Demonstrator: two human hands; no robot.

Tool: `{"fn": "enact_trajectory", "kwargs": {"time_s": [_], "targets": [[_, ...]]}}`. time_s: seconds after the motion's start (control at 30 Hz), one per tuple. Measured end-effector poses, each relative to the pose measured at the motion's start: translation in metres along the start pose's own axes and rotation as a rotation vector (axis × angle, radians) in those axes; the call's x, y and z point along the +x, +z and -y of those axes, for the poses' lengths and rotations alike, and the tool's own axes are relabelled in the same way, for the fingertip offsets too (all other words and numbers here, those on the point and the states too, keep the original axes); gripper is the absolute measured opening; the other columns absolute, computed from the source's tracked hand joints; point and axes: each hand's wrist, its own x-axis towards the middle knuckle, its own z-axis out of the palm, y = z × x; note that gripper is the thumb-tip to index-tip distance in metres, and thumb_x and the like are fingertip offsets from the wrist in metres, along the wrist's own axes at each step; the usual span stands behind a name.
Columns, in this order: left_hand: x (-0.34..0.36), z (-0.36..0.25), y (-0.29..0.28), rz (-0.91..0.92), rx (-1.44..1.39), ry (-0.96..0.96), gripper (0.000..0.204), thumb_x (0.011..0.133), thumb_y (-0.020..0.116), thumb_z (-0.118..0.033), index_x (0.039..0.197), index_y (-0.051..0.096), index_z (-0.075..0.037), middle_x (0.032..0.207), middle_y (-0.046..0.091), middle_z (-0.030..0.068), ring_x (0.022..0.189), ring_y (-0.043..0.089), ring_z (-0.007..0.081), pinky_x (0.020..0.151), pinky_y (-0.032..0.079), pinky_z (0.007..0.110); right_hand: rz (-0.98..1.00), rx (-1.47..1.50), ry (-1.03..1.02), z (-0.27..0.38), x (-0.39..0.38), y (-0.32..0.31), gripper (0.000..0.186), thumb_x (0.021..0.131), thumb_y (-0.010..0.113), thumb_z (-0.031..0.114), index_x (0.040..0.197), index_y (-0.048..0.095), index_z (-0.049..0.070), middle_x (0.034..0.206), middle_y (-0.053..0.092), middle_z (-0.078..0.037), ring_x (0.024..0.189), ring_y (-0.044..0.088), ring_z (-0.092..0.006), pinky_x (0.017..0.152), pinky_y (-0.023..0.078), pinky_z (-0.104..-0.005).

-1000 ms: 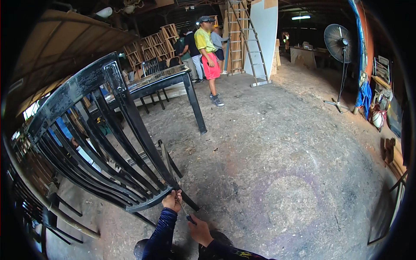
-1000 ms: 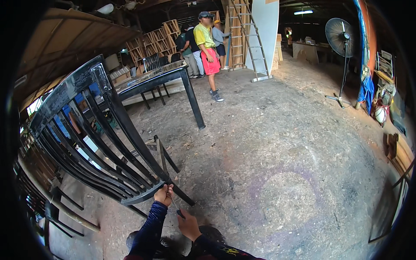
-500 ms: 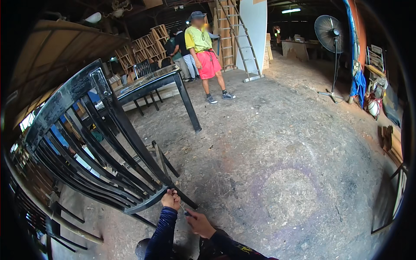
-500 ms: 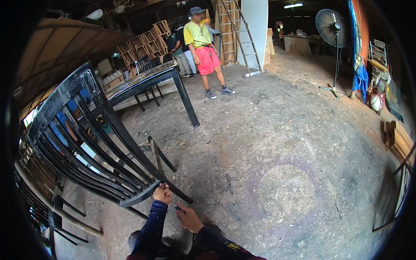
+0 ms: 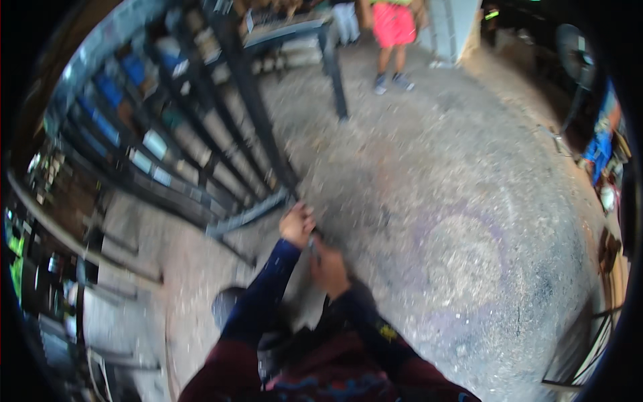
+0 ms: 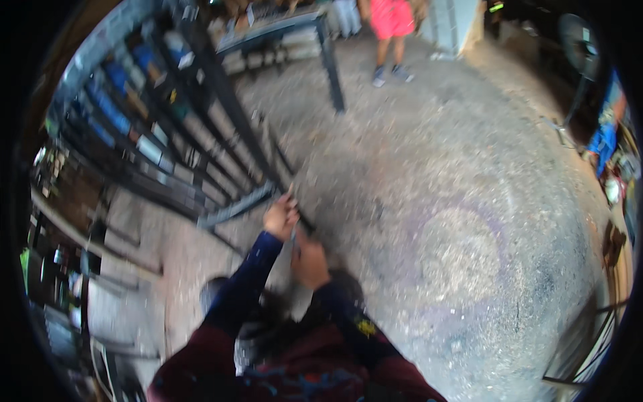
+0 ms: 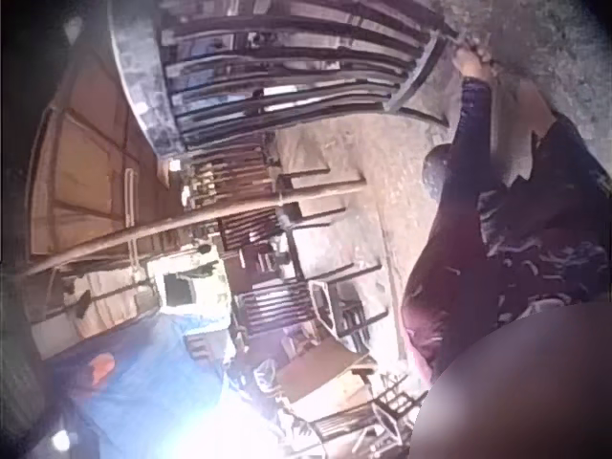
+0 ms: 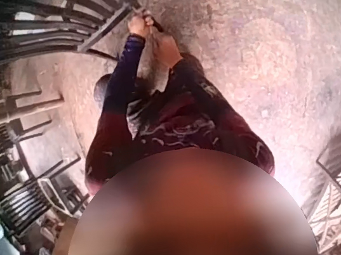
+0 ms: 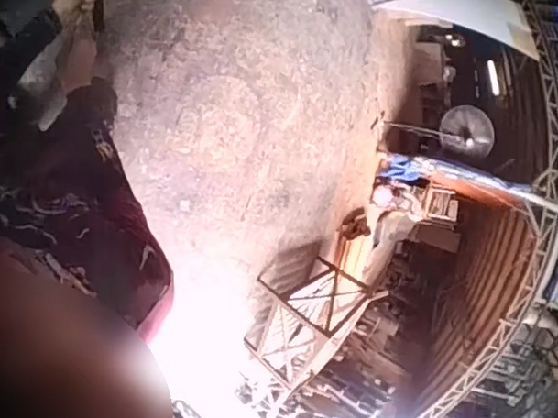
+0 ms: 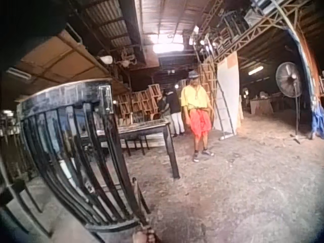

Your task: Repairing a wooden chair frame using a screwdriver to adjust components.

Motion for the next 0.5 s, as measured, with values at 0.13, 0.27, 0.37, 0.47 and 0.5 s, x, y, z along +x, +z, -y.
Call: {"fn": "enact_trajectory", "kwargs": {"time_s": [0.13,0.27,0.37,0.47,0.5], "targets": [[-0.014,0.008,0.011,-0.011,0.029,0.009,0.016,0.104,0.043,-0.018,0.11,0.049,-0.005,0.078,0.05,0.0049,0.053,0.037,0.0119,0.045,0.032,0.027,-0.026,-0.016,-0.093,-0.006,0.001,0.004,0.054,0.086,0.062,0.009,0.137,0.05,0.003,0.079,0.065,-0.023,0.06,0.061,-0.0385,0.054,0.048,-0.0434],[-0.025,0.001,0.028,-0.082,-0.002,0.013,0.013,0.104,0.043,-0.016,0.108,0.048,-0.004,0.077,0.052,0.007,0.054,0.039,0.0121,0.046,0.032,0.027,-0.011,1.027,0.709,0.005,-0.006,0.001,0.043,0.095,0.057,0.008,0.137,0.052,0.005,0.075,0.06,-0.005,0.047,0.046,-0.0097,0.041,0.035,-0.0257],[-0.035,-0.007,0.034,-0.121,0.067,0.052,0.01,0.102,0.045,-0.011,0.11,0.049,-0.005,0.082,0.06,0.012,0.053,0.044,0.0144,0.045,0.035,0.028,-0.032,1.049,0.688,0.017,-0.008,0.001,0.039,0.096,0.056,0.008,0.136,0.054,0.005,0.075,0.057,-0.001,0.047,0.041,-0.0039,0.04,0.032,-0.0219],[-0.035,-0.016,0.034,-0.103,0.046,0.117,0.015,0.101,0.041,-0.003,0.114,0.045,-0.008,0.091,0.066,0.0182,0.055,0.048,0.0167,0.046,0.039,0.03,-0.033,1.009,0.672,0.023,-0.011,0.0,0.039,0.096,0.056,0.007,0.135,0.055,0.004,0.074,0.057,-0.001,0.046,0.041,-0.0051,0.04,0.033,-0.023],[-0.032,-0.02,0.033,-0.096,0.085,0.13,0.015,0.101,0.041,-0.003,0.114,0.046,-0.007,0.095,0.067,0.0196,0.056,0.048,0.0165,0.047,0.039,0.029,-0.044,0.96,0.722,0.023,-0.011,0.001,0.04,0.096,0.056,0.007,0.135,0.055,0.004,0.074,0.057,-0.001,0.046,0.041,-0.0051,0.04,0.033,-0.0231]]}}
